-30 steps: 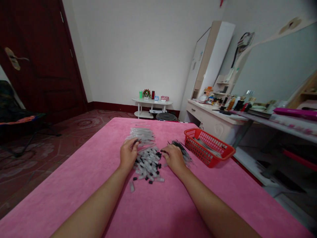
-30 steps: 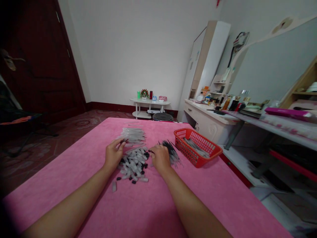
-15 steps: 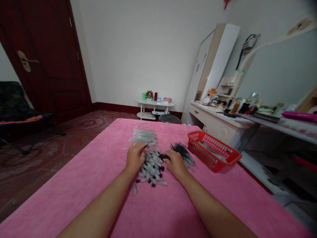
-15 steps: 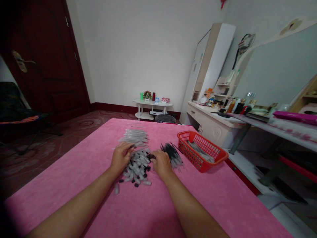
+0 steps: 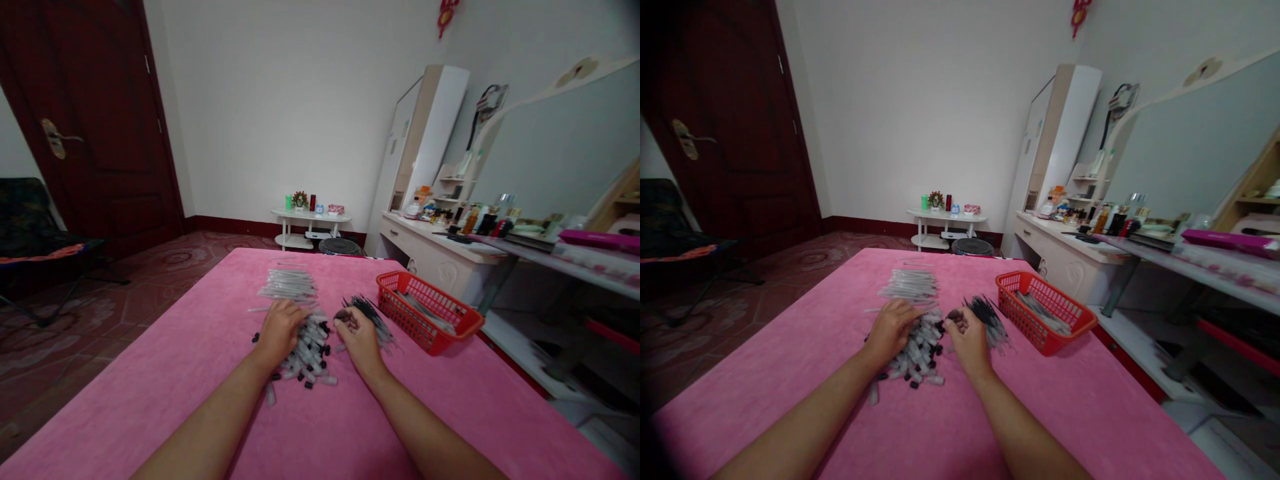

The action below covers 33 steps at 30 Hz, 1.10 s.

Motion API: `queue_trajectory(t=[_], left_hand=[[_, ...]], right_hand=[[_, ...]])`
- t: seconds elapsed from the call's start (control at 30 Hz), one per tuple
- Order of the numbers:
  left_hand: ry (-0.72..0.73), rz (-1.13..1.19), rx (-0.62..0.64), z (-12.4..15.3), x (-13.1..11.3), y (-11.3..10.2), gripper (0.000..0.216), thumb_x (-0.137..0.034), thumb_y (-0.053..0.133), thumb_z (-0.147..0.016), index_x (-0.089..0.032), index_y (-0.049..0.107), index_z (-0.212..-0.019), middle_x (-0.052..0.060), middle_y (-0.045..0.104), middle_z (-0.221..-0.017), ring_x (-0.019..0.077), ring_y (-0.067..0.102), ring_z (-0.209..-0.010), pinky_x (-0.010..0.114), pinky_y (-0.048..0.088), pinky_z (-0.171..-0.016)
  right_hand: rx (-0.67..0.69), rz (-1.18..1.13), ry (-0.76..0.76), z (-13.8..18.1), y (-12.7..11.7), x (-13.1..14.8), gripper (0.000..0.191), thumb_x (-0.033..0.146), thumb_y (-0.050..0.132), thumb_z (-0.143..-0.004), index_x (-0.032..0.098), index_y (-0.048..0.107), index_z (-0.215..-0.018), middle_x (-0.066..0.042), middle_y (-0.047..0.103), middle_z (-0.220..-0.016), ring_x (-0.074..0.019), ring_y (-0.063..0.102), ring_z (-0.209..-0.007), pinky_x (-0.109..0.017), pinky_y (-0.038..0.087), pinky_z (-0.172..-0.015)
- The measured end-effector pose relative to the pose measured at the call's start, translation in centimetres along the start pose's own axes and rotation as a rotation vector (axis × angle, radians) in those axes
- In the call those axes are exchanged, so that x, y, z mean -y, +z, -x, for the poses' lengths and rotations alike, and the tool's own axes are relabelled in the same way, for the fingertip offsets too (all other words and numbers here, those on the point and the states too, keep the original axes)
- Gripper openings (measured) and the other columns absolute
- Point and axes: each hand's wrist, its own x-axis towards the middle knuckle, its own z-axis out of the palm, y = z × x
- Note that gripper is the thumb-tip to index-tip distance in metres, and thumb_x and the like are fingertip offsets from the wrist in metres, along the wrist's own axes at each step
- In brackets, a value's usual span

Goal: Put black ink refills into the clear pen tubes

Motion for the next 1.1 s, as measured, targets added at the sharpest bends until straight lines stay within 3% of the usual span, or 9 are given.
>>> queue_trajectory(t=[0.17,0.4,1.1], left_hand=[[0.01,-0.007,0.012,-0.02,-0.21,-0.16,0.034,-0.007,0.05,-0.079,-0.024,0.064,-0.106,0.005,0.065,-0.082,0.0208,0.051,-0.085,0.035,0.036,-0.077],[0.011,0.008,0.013,-0.06,-0.58,-0.33,0.031,-0.01,0.05,-0.081,-0.023,0.065,-0.103,0.005,0.065,-0.08,0.0207,0.05,-0.084,0.036,0.035,-0.077],[0.004,-0.023,0.019,0.06,-0.52,-0.32,0.037,-0.007,0.05,-0.079,-0.026,0.064,-0.108,0.004,0.065,-0.079,0.021,0.05,-0.084,0.036,0.035,-0.077]], right_hand=[[0.013,0.003,-0.016,0.02,-0.1,0.07,0.015,0.026,0.055,-0.078,0.016,0.063,-0.085,-0.004,0.064,-0.078,-0.0172,0.06,-0.073,-0.026,0.047,-0.066],[0.045,0.023,0.012,0.29,0.29,0.13,0.012,0.024,0.058,-0.074,0.016,0.064,-0.081,-0.004,0.066,-0.075,-0.0168,0.06,-0.068,-0.027,0.047,-0.063],[-0.014,0.077,-0.057,0.53,0.14,0.08,0.01,0.024,0.057,-0.075,0.016,0.062,-0.08,-0.003,0.065,-0.075,-0.0162,0.06,-0.07,-0.025,0.047,-0.064]])
